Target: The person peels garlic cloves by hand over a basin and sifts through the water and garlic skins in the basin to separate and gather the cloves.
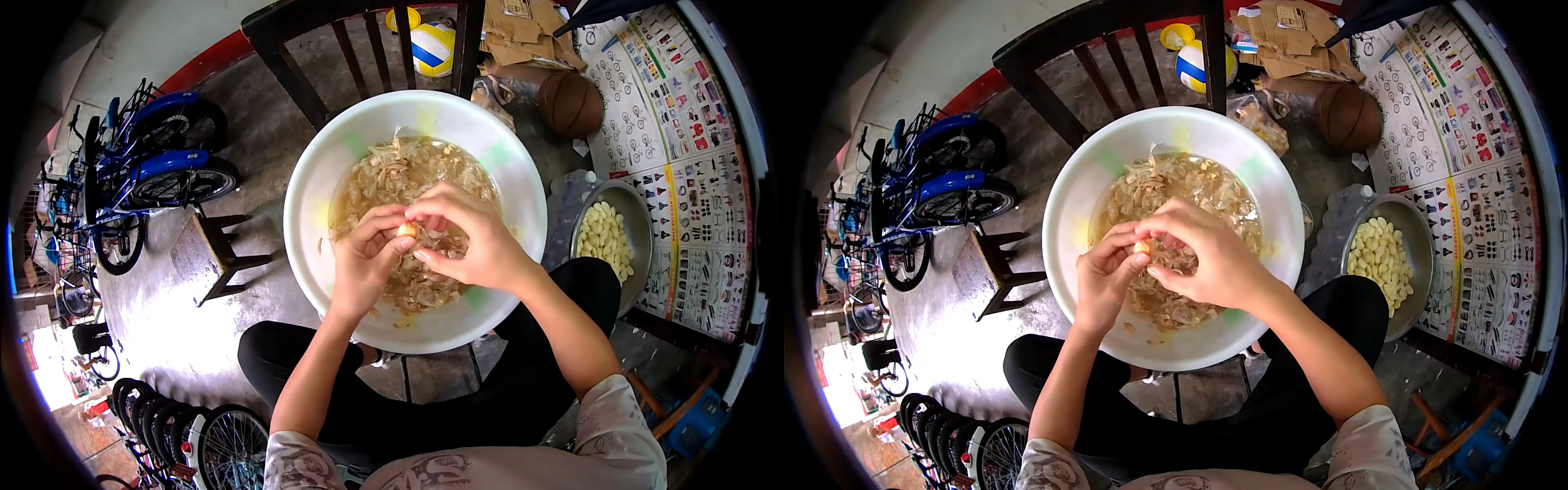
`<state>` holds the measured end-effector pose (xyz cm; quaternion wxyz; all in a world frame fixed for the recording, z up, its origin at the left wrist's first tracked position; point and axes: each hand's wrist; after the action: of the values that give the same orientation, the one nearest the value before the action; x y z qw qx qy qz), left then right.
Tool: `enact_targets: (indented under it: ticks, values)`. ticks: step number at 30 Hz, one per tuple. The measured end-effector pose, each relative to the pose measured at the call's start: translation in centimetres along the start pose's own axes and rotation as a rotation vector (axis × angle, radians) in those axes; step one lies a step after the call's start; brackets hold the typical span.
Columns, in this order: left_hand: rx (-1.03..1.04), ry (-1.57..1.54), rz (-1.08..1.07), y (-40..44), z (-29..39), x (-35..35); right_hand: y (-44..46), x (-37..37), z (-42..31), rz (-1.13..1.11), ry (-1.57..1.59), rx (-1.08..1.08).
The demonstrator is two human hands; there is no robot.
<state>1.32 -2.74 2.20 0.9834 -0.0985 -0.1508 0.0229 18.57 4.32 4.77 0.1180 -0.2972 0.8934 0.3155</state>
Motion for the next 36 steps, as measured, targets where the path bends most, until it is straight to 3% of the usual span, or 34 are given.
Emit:
enact_targets:
  ticks: [2, 4, 6, 12, 19, 22, 24, 31, 33, 36]
  values:
    - [0.053, 0.112, 0.039, -0.1, -0.2, 0.4, 0.2, -0.1, -0.3, 0.049, 0.094, 0.18]
    - [0.101, 0.224, 0.074, -0.3, -0.3, 0.5, -0.4, -0.2, 0.5, 0.021, 0.055, 0.155]
    - [0.158, 0.617, 0.144, -0.5, -0.2, 0.5, -0.5, -0.1, 0.7, 0.007, 0.033, 0.124]
    - [0.266, 0.703, 0.173, -0.7, 0.3, 0.9, -0.5, -0.3, 0.6, -0.076, -0.106, 0.062]
    - [0.221, 0.704, 0.129, -0.8, 0.6, 0.5, -1.0, 0.3, 0.4, -0.191, -0.276, 0.015]
    - [0.155, 0.668, 0.126, -0.8, 1.4, 0.7, -1.1, 0.4, 0.6, -0.272, -0.329, 0.027]
    - [-0.047, 0.584, 0.068, -0.7, 2.3, 0.7, -1.1, 0.4, 0.7, -0.319, -0.345, 0.043]
    - [-0.118, 0.32, -0.028, -0.4, 1.7, -0.8, -1.0, 1.1, 0.9, -0.218, -0.251, -0.014]
    - [-0.393, -0.167, 0.142, -0.5, 2.0, -1.0, -0.9, 0.8, 1.0, -0.248, -0.222, 0.005]
    - [-0.316, -0.323, 0.151, -0.3, 2.4, -1.1, -0.9, 0.5, 0.9, -0.202, -0.16, -0.001]
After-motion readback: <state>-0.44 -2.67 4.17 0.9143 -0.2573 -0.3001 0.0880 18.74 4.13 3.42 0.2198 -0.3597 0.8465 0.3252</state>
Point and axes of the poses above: each hand's wrist, its own y-axis towards the middle knuckle, its own x-axis out of the palm, z = x × y, and after that the axes turned 6 degrees about -x, right-handed
